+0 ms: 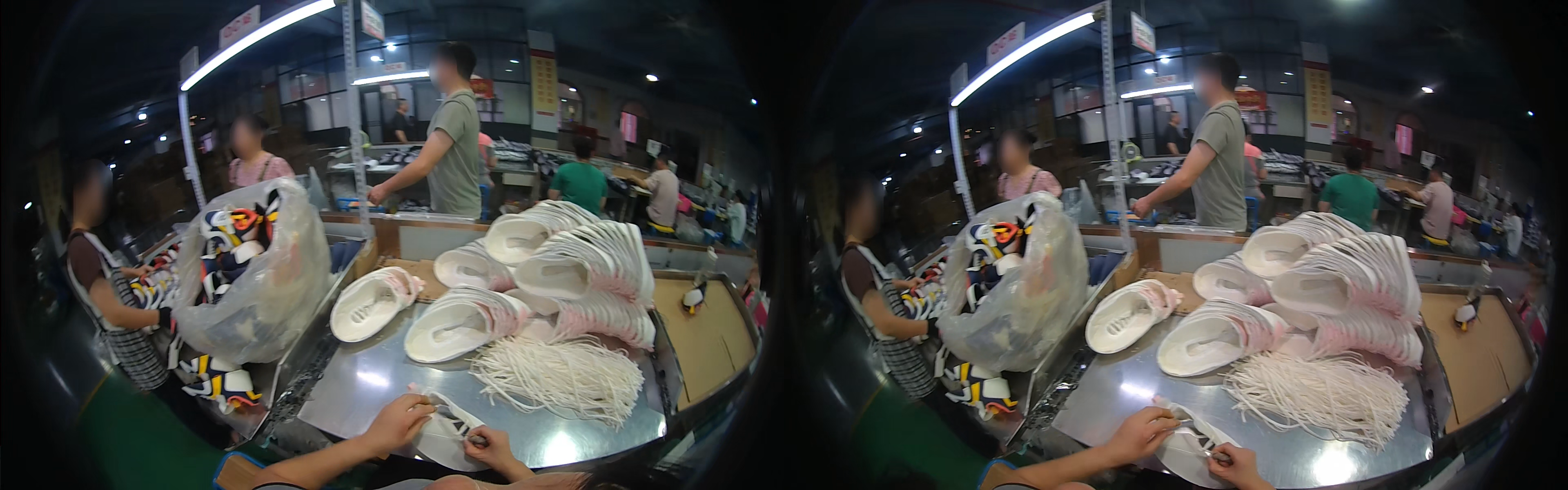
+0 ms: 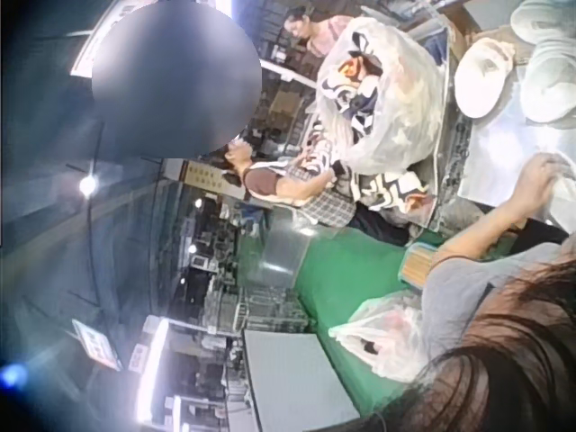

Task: The person laces a white shoe by threading long white laces through the eyelets one by one. The person pulls the lace through, adjusts the tension, and places the laced shoe into a pink basket.

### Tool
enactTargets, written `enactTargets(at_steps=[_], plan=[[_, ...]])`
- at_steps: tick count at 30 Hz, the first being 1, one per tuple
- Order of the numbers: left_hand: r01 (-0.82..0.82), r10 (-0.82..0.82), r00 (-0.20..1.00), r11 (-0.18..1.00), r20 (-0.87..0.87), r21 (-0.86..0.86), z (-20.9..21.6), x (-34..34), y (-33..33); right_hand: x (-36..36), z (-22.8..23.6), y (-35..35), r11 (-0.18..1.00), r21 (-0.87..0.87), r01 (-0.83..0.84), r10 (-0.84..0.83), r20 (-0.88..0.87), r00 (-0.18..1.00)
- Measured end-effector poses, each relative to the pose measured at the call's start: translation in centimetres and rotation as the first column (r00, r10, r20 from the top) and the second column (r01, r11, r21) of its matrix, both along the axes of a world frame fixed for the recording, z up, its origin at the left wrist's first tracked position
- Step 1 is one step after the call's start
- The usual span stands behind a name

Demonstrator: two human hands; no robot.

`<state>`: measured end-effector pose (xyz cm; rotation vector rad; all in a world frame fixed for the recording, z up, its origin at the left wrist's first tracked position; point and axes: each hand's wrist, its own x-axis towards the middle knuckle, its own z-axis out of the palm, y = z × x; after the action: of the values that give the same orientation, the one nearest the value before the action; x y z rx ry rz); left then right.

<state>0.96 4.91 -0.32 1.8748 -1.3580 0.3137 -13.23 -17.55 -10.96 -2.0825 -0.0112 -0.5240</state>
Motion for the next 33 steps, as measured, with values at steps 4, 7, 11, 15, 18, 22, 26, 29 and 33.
enactTargets(at_steps=[4, 7, 11, 15, 18, 22, 26, 29, 33], plan=[[-0.401, 0.364, 0.91, 0.895, -0.198, -0.198, -4.8, -5.1, 2.4, -1.2, 0.7, -0.9, 0.968, 0.242, 0.065, -0.054, -0.049, 0.997], [-0.157, -0.027, 0.338, 0.984, -0.941, -0.084, -9.3, -6.1, 1.7, -0.8, 1.4, -0.2, 0.931, 0.358, 0.078, -0.046, -0.098, 0.994], [-0.239, -0.367, -0.052, 0.908, -0.929, -0.345, -8.8, -6.5, -2.7, -0.6, 2.1, 0.1, 0.968, 0.246, 0.044, -0.027, -0.071, 0.997], [-0.17, -0.264, 0.236, 0.936, -0.935, -0.307, -3.2, -4.5, -4.2, 1.0, 2.1, 0.7, 0.886, 0.445, 0.128, -0.126, -0.035, 0.991], [-0.019, -0.119, 0.61, 0.986, -0.784, -0.165, 0.6, 1.5, -3.3, 1.9, 4.9, 2.2, 0.691, 0.719, 0.071, -0.065, -0.036, 0.997], [-0.494, 0.524, 0.851, 0.779, 0.031, 0.386, 3.4, 12.5, -3.8, 1.1, 3.3, 0.0, 0.585, 0.783, 0.212, -0.063, -0.217, 0.974], [-0.725, 0.643, 0.677, 0.494, 0.36, 0.48, -1.8, 27.1, -4.9, -0.4, 3.1, -0.3, 0.605, 0.773, 0.191, 0.045, -0.273, 0.961], [-0.663, 0.548, 0.748, 0.638, 0.375, 0.391, -5.3, 32.3, -6.8, -1.1, 4.3, -0.5, 0.713, 0.66, 0.235, 0.015, -0.35, 0.937], [-0.507, 0.497, 0.859, 0.859, 0.126, 0.067, -7.2, 31.4, -7.9, -2.7, 4.7, -1.8, 0.79, 0.538, 0.295, -0.05, -0.423, 0.905]])
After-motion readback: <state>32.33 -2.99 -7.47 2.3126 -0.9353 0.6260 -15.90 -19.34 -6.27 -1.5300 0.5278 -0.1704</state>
